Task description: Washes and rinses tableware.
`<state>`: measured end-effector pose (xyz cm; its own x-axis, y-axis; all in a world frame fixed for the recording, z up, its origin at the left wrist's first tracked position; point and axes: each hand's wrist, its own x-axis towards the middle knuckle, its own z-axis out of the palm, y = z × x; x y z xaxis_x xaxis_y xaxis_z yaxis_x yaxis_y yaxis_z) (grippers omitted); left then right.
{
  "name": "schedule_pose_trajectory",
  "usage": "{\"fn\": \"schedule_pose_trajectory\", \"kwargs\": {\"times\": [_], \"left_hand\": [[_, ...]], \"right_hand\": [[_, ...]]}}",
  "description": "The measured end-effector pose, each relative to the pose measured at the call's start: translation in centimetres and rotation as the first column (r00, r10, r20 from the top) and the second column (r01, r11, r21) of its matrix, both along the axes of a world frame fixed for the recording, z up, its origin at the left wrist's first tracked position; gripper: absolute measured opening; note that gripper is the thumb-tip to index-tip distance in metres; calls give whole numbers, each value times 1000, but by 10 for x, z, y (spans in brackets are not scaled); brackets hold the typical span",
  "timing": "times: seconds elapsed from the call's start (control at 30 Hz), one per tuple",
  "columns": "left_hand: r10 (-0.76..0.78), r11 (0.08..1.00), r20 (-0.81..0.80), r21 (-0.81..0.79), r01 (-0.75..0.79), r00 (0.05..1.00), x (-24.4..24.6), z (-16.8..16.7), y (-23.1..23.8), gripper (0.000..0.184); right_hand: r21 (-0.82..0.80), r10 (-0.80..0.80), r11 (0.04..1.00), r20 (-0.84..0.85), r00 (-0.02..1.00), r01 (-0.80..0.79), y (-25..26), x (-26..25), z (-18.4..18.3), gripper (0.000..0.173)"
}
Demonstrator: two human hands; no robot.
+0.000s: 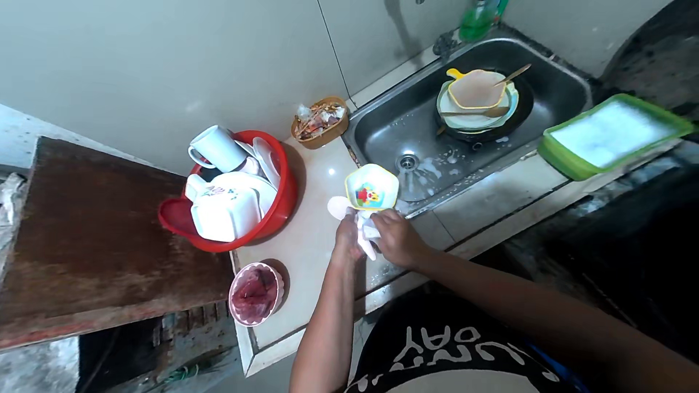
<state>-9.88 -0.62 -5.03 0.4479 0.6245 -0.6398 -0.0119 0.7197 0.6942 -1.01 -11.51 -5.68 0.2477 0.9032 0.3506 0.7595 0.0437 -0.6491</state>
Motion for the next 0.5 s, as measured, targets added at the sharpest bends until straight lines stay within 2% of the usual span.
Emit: {"fn": "schedule_pose_trajectory", "kwargs": {"times": [0.07, 0.1, 0.13, 0.2, 0.23, 0.3, 0.37, 0.43, 0.5], "left_hand": [[-48, 994, -149, 95, 62, 988, -3, 1, 7, 42], [-70, 986, -212, 133, 100, 975, -5, 4, 8, 39], [-98, 974, -274, 170, 149, 957, -7, 6, 8, 35], [-226, 922, -374, 216, 322, 899, -15, 6, 12, 35], [-270, 873, -483, 241, 424, 833, -19, 5, 13, 38], [-213, 743, -741, 301, 598, 637, -27, 12, 11, 41], [-59, 581, -860, 383, 718, 506, -35, 31, 7, 39], [119, 413, -871, 479, 774, 476, -40, 42, 0, 32], [211, 192, -844, 531, 825, 494, -38, 40, -7, 27]], "right_hand": [[-187, 27, 980, -209, 978, -67, -14, 8, 10, 43], [-298, -8, 952, -273, 962, -76, -19, 15, 16, 44], [-339, -64, 940, -258, 964, -28, -22, 22, 19, 43], [-207, -164, 968, -76, 983, 145, -20, 41, 18, 42], [-135, -199, 970, 26, 980, 200, -13, 53, 18, 42], [-155, -200, 965, 94, 975, 213, 2, 73, 28, 42], [-208, -212, 953, 61, 975, 220, 15, 88, 39, 44], [-235, -284, 934, -39, 958, 267, 22, 96, 41, 46], [-277, -366, 911, -204, 908, 305, 23, 101, 37, 47]]}}
